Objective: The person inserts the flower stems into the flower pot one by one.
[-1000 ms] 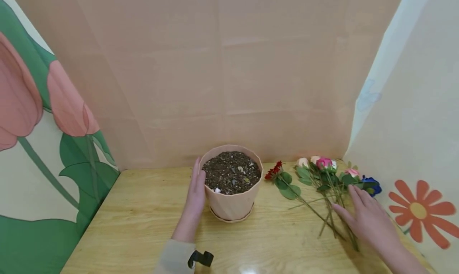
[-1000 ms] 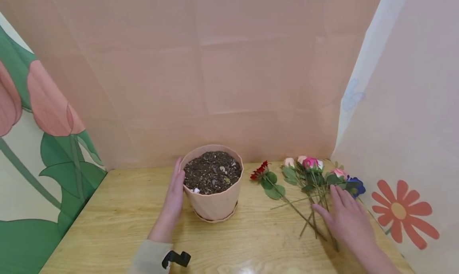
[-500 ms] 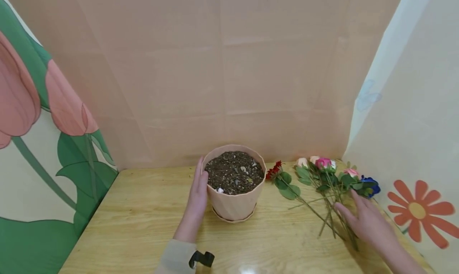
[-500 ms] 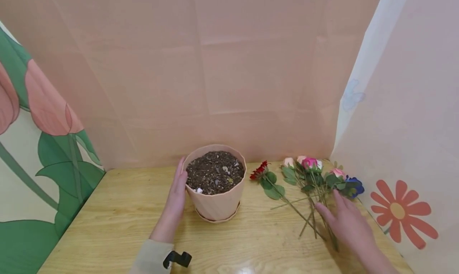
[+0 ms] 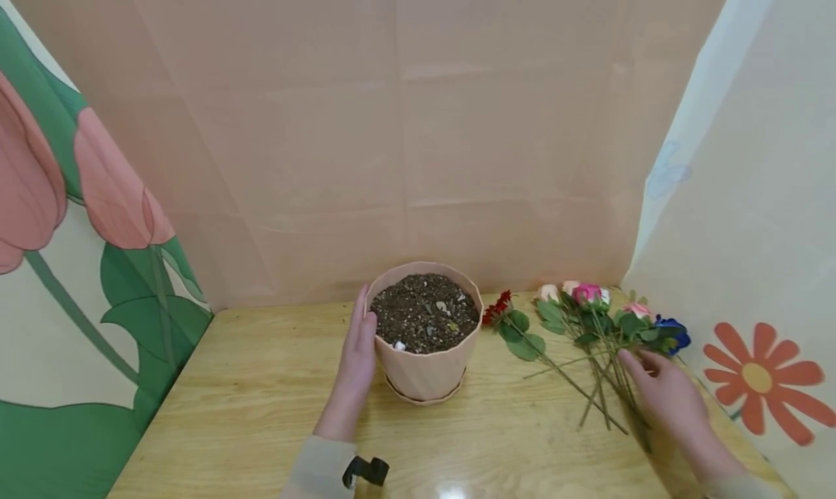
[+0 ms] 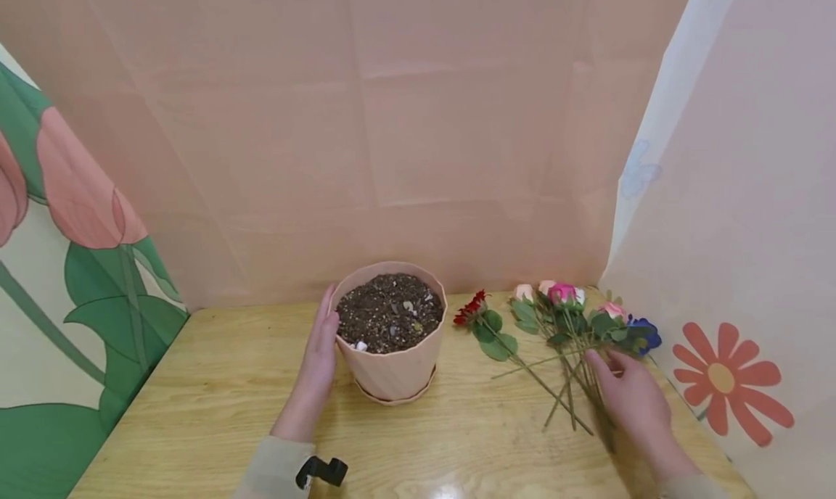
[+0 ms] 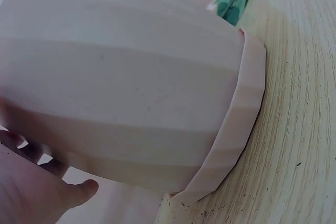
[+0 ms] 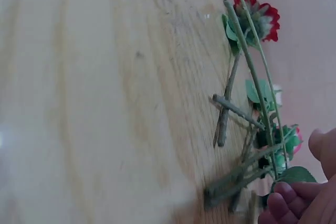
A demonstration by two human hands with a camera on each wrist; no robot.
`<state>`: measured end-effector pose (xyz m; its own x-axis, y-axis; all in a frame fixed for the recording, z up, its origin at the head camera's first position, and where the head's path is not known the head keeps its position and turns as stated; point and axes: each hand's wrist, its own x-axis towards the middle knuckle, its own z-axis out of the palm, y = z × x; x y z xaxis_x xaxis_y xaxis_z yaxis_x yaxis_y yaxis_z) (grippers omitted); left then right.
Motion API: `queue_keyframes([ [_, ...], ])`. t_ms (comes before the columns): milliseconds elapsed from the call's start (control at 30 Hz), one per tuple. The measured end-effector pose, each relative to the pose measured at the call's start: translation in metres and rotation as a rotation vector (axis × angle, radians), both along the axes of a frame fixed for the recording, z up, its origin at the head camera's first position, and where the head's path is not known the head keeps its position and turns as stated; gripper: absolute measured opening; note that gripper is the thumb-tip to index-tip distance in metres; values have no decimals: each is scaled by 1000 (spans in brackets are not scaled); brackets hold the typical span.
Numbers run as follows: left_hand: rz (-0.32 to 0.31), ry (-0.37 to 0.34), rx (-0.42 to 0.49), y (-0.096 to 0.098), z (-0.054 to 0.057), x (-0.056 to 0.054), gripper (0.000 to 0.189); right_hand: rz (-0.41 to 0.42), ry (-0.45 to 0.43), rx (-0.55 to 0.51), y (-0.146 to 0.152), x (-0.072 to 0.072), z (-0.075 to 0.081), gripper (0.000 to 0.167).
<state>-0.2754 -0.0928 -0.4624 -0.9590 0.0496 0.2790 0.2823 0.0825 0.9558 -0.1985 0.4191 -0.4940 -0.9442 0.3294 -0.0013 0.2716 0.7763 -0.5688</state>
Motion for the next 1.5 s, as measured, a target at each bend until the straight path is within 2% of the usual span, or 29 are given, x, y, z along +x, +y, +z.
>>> queue_keyframes([
  [200,-6,-15,1,1,2,1,57,-81,9,-97,-1,-6,-3,97],
  [333,-7,-17,2,1,2,0,56,-132,12,-126,-4,-11,-5,95],
  [667,-4,-2,3,1,2,0,57,-213,-23,-95,-8,-27,-10,101],
  [1067,-10,2,18,0,-2,-1,56,-227,-31,-121,-1,-34,-19,102],
  [1500,-9,8,19,0,-5,-3,55,-234,-68,-135,6,-35,-21,90],
])
